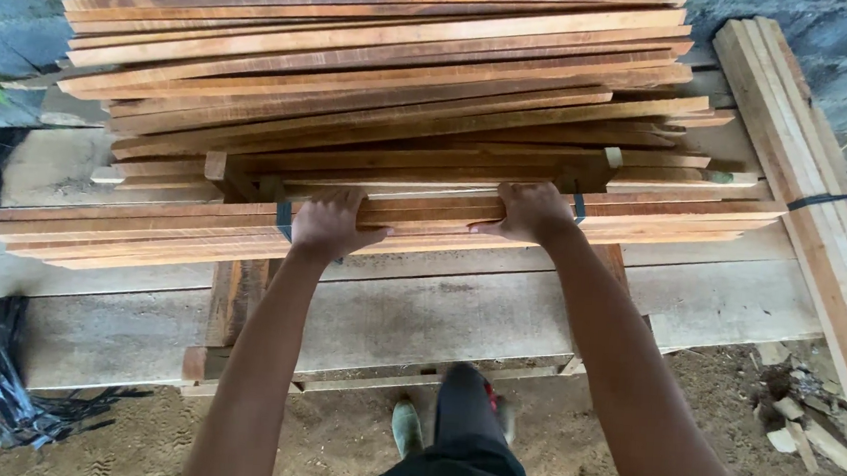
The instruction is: Bundling thin wood slats together using plastic strapping and a hand tool.
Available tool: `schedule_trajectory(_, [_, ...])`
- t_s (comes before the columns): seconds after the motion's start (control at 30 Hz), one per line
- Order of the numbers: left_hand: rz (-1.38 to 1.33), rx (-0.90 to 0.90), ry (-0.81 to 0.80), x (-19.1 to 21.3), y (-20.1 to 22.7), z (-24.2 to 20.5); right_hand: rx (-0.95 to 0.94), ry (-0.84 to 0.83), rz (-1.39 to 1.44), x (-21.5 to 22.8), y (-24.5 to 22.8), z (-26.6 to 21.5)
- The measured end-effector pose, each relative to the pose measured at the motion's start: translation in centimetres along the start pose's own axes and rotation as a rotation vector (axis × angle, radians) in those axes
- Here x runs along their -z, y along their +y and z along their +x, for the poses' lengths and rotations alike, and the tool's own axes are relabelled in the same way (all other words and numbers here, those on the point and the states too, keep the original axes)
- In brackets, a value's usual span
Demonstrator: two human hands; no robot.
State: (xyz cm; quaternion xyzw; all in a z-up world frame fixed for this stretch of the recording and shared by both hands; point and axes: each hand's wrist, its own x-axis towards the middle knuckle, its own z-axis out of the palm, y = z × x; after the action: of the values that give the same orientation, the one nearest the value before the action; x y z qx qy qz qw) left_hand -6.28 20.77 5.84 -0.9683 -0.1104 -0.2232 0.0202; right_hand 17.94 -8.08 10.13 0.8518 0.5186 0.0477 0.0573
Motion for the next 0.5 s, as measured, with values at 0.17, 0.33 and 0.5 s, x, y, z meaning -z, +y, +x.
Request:
schedule_trajectory(0.17, [-0.05, 0.082, -0.172, 0.8, 0.0, -0.2, -0.044, -0.117, -0.033, 1.8, -0.7, 0.0])
schedule_trajectory(0.33, [-0.085, 0.054, -0.094, 1.3, 1.5, 0.4, -0.054, -0.1, 0.073, 2.8, -0.5, -0.7])
schedule_trajectory(0.5, [-0.004, 0.066, -0.134, -1.6, 4.8, 2.1, -0.051, -0.153, 0.102, 1.4, 0.0, 0.0])
